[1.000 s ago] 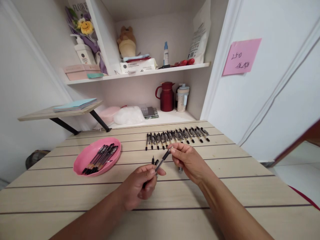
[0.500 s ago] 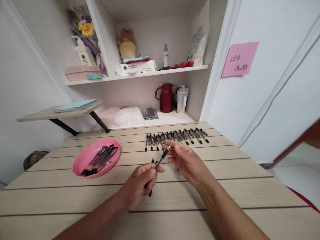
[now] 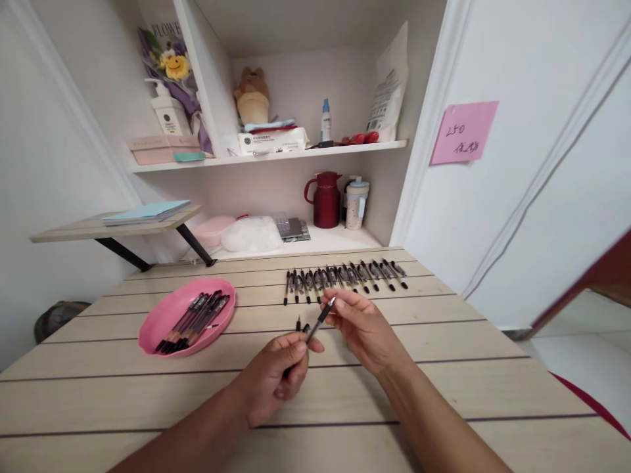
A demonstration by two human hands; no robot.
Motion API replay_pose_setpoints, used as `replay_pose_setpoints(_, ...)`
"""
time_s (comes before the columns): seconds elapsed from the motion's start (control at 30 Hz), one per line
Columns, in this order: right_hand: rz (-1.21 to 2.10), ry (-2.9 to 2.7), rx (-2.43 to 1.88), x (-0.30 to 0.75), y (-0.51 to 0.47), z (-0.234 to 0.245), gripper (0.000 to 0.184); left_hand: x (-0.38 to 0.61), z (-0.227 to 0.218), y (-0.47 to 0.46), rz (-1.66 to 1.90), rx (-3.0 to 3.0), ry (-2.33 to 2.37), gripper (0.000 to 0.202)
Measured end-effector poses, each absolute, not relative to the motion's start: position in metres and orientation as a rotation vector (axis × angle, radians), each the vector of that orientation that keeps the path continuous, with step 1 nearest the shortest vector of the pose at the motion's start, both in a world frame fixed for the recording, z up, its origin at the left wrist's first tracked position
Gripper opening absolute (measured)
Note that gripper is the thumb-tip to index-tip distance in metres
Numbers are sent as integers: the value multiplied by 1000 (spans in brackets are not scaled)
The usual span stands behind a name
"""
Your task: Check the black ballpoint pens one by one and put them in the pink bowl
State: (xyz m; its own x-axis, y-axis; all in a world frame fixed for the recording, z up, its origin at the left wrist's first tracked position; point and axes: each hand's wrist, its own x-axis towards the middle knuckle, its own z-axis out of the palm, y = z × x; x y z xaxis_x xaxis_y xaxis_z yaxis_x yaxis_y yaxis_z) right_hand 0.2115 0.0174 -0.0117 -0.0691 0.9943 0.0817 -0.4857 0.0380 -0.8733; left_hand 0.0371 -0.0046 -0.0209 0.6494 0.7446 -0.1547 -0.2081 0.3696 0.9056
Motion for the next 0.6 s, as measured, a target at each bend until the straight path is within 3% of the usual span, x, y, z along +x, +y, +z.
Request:
replay_pose_setpoints(0.1, 1416, -890, -749, 211, 18, -12, 14, 38, -22, -5, 656, 1004, 596, 33)
replay_pose_setpoints(0.43, 1459, -905, -665, 208, 15, -10, 14, 40, -21, -8, 683, 1157, 722, 38)
replay_pose_setpoints(0.6, 1507, -938, -669, 211, 16, -11, 27, 40, -22, -6, 702, 1157, 682, 40)
